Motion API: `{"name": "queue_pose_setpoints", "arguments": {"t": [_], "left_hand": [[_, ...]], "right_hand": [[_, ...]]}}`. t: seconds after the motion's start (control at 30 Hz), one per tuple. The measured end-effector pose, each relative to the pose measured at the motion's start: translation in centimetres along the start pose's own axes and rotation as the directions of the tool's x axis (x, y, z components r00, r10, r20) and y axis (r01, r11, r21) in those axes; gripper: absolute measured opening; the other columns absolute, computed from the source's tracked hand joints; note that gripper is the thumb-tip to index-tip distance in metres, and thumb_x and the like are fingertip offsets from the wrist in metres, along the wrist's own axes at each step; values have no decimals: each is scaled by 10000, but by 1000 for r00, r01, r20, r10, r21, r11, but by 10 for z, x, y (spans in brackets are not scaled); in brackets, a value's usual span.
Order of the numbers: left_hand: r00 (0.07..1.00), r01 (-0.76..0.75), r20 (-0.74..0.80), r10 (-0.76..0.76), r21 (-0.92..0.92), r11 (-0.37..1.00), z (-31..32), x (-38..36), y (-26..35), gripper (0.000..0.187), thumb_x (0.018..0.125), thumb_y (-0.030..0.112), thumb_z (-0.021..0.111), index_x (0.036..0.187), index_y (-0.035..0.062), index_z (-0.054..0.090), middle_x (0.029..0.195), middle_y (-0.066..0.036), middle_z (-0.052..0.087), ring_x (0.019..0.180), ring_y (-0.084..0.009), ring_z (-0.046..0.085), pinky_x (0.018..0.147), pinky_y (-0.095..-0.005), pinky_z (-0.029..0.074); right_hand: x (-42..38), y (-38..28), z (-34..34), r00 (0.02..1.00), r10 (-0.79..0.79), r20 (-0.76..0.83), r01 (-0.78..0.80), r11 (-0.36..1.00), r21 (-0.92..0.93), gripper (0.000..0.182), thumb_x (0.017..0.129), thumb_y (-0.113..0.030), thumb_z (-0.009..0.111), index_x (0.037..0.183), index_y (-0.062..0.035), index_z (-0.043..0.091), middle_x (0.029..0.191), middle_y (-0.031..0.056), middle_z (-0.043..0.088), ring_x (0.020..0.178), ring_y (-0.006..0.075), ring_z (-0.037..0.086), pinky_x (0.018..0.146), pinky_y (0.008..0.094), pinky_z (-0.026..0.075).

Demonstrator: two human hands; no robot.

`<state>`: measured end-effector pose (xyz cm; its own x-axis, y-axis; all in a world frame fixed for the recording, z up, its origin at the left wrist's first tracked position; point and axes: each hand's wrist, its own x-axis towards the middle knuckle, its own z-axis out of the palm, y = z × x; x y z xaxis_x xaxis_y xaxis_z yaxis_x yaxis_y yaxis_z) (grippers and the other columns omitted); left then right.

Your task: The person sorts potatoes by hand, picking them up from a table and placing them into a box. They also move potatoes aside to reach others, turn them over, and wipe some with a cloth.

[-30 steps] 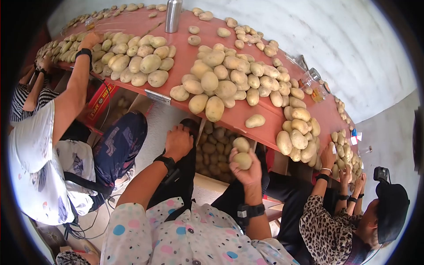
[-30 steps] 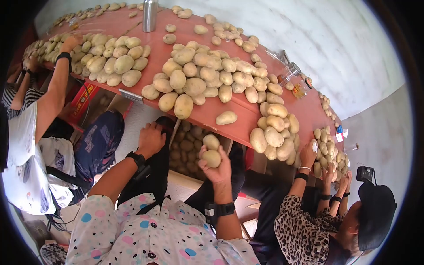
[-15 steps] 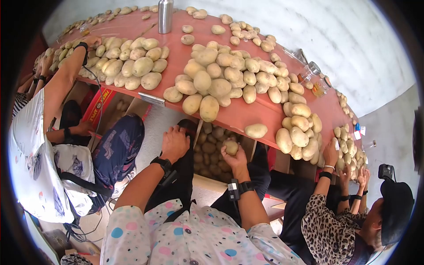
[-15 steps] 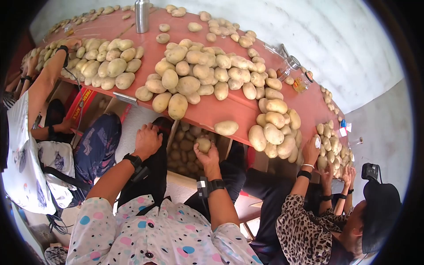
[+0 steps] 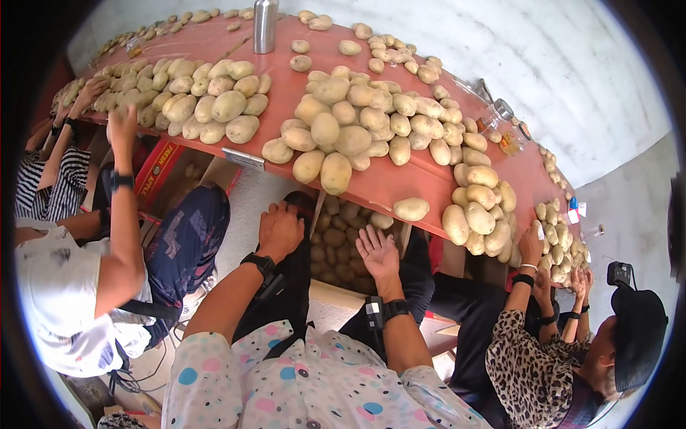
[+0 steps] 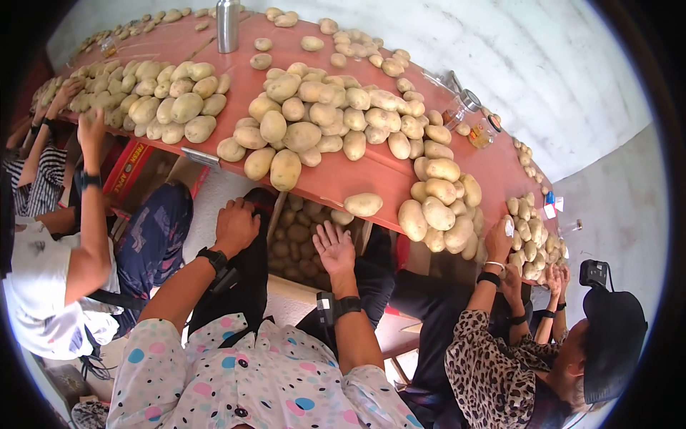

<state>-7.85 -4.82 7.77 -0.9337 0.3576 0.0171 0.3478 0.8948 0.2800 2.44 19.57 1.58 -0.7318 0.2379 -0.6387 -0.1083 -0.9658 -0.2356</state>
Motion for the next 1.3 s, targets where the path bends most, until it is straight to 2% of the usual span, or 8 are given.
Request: {"name": "queue_pose_setpoints", "arguments": {"t": [0.4, 0.53, 0.67, 0.87, 1.0, 1.13, 1.2, 1.3], "left_hand": [[1000, -12, -28, 13, 3, 1000, 1, -1, -1, 330, 851, 292, 586, 1029, 20, 644, 1073, -129, 597, 1054, -296, 558, 855, -453, 455], [998, -18, -63, 18, 1, 1000, 3, -2, -1, 285, 842, 285, 619, 990, 43, 645, 1042, -122, 593, 1033, -296, 561, 848, -441, 464], [997, -20, -81, 19, -11, 1000, 1, -3, -1, 290, 841, 286, 623, 996, 42, 646, 1044, -122, 595, 1033, -299, 561, 850, -447, 465], [998, -25, -62, 26, 12, 1000, 1, -3, -2, 324, 836, 291, 628, 1039, 39, 645, 1059, -115, 599, 1040, -286, 562, 838, -453, 466], [997, -34, -73, 36, 24, 999, 4, -2, -2, 327, 835, 297, 627, 1025, 32, 647, 1050, -114, 601, 1035, -290, 560, 832, -451, 469], [1000, -13, -28, 14, 14, 1000, 3, -3, -3, 329, 839, 302, 618, 1019, 28, 648, 1050, -115, 603, 1030, -292, 560, 830, -447, 471], [998, -39, -52, 40, 17, 999, 3, -2, -1, 334, 845, 308, 612, 1023, 28, 649, 1059, -118, 603, 1027, -291, 560, 829, -443, 472], [999, -27, -36, 28, 28, 999, 0, -2, 1, 336, 852, 308, 605, 1032, 28, 649, 1068, -118, 604, 1040, -292, 554, 836, -445, 469]], "right_hand": [[-65, 18, 36, 929, -308, 206, 348, 536, -769, 171, 987, -230, 534, 1005, -80, 614, 848, 18, 624, 693, 79, 543, 576, 259, 443], [-109, -1, 83, 491, -554, 672, 724, -170, -669, 156, 935, -152, 591, 1021, -23, 601, 888, 80, 601, 786, 200, 578, 685, 328, 474], [-121, -20, 125, 119, -319, 940, 403, -850, -339, 348, 818, -72, 689, 1146, -38, 578, 1187, 185, 521, 1137, 377, 489, 953, 465, 420], [-81, -41, 114, 364, -190, 912, 337, -886, -319, 505, 775, -57, 719, 1241, -89, 527, 1364, 184, 397, 1241, 415, 388, 1057, 495, 344], [-77, -40, 111, 272, -259, 927, 368, -862, -349, 440, 813, -27, 688, 1217, -58, 518, 1295, 172, 471, 1171, 360, 483, 995, 453, 423], [-100, -20, 98, 551, -528, 646, 761, 2, -648, 233, 953, -159, 538, 1149, -36, 519, 1121, 127, 587, 956, 271, 615, 788, 353, 524], [-93, 1, 53, 879, -165, 447, 374, 820, -433, 312, 1018, -303, 407, 1178, -55, 508, 1113, 137, 612, 966, 306, 645, 743, 390, 551], [-65, 22, 8, 996, 58, 62, -35, 944, -328, 366, 1047, -290, 344, 1264, -9, 435, 1252, 205, 535, 1138, 390, 561, 910, 514, 505]]}}
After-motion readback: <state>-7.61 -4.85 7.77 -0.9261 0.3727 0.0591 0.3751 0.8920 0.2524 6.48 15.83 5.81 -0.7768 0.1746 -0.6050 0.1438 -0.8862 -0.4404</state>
